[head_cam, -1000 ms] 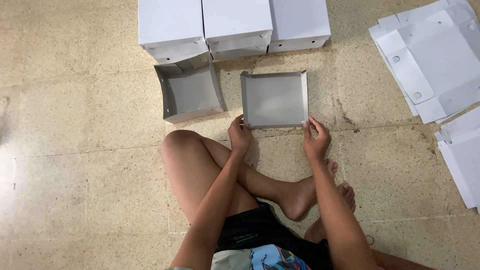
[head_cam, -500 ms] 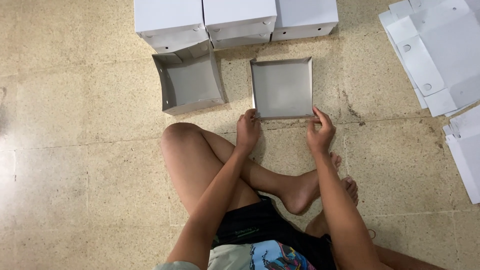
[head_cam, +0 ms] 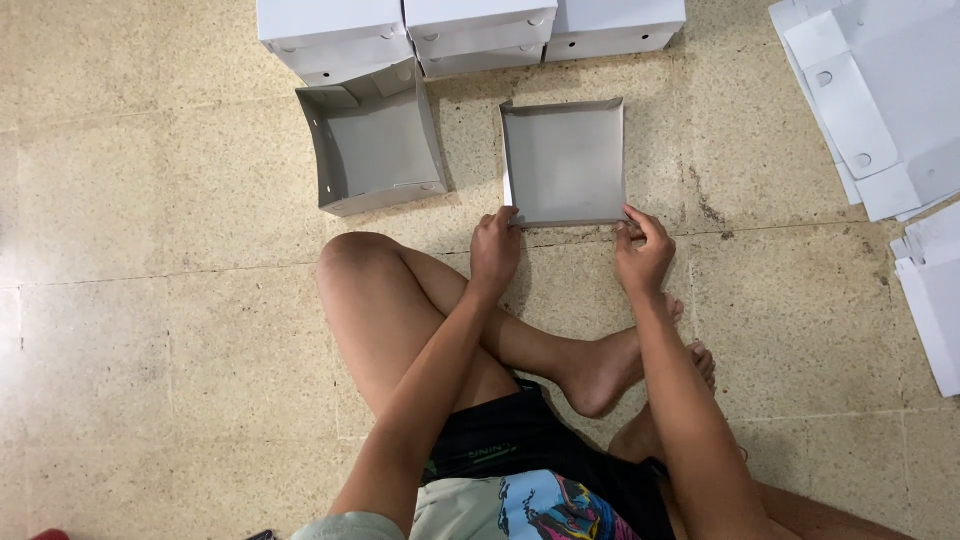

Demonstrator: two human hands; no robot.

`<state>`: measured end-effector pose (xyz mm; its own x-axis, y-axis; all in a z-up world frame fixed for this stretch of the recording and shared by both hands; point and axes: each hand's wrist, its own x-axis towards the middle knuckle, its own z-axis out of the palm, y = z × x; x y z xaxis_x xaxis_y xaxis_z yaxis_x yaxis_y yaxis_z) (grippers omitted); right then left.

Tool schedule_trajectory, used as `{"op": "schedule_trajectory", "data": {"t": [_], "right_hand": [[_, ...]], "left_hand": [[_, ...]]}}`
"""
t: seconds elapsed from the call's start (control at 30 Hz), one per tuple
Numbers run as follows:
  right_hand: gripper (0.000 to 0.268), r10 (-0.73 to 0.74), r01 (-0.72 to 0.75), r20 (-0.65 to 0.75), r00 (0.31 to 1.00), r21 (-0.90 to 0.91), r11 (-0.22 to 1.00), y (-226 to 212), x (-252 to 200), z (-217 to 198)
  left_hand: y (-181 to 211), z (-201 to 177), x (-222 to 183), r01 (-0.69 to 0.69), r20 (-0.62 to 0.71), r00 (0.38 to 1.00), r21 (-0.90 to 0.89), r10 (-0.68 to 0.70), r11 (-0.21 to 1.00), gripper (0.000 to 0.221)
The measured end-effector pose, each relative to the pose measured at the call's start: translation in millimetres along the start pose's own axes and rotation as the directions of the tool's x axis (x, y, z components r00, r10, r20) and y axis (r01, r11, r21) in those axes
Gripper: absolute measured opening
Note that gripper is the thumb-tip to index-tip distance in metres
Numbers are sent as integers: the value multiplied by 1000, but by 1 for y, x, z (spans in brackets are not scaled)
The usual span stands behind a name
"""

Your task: Assembling cardboard boxes from flat templates by folding and tucking flaps.

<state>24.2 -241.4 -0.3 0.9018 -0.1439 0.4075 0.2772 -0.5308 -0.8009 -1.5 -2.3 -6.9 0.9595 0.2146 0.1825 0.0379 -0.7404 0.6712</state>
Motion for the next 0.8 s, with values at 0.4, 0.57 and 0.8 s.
{"op": "schedule_trajectory", "data": {"t": [0.4, 0.57, 0.8], "right_hand": [[33, -23, 20, 66, 998, 43, 999, -3, 2, -4], [31, -23, 17, 65, 998, 97, 995, -3, 4, -2], [32, -4, 2, 70, 998, 25, 1000, -9, 0, -1]], "left_hand": [[-4, 8, -2, -86, 17, 996, 177, 84, 980, 41], [0, -2, 4, 49, 21, 999, 0, -49, 999, 44], [-5, 5, 7, -58, 53, 997, 114, 53, 992, 23]]}}
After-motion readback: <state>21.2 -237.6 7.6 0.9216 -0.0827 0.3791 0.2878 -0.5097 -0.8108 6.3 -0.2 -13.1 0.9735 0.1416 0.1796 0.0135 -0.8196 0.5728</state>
